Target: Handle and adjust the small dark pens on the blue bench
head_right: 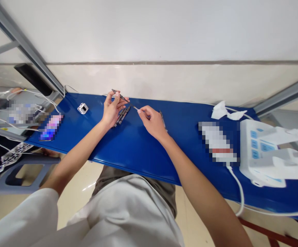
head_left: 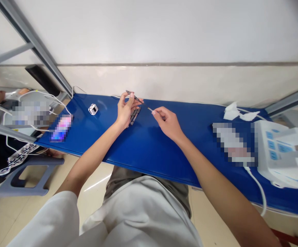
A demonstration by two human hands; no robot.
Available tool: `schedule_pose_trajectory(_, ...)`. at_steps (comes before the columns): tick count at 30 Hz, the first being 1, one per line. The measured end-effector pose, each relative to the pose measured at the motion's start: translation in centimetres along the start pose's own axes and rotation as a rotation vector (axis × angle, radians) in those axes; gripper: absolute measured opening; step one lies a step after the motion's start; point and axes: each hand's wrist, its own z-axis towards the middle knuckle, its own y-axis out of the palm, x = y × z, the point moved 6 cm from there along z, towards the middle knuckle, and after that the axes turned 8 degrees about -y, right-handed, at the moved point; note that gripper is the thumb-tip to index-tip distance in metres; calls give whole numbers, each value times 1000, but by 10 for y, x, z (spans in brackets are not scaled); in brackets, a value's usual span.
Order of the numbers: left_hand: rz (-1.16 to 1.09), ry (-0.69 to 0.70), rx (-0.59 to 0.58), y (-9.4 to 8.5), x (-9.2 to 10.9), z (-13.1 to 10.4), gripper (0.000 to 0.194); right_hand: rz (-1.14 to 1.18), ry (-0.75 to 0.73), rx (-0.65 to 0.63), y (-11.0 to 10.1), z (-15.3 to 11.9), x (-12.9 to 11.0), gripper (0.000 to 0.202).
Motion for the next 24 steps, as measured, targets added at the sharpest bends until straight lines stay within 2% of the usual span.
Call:
schedule_pose_trajectory(6, -1, -12, 10, 2, 0, -3, 48, 4, 2, -11, 2, 0, -1, 46)
schedule_pose_trajectory(14, -73, 31, -26, 0, -12, 3, 55, -3, 16, -22, 5, -1, 3, 51)
schedule_pose_trajectory(18, -58, 2, -17, 3, -13, 0, 55, 4, 26, -16, 5, 0, 5, 54)
schedule_pose_trajectory(21, -3, -9, -60, 9, -14, -3, 51, -6, 19, -22, 6, 0, 5, 55)
schedule_pose_trajectory(24, 58, 7, -164, 16, -19, -5, 52, -9, 14, -28, 6, 0, 4, 56)
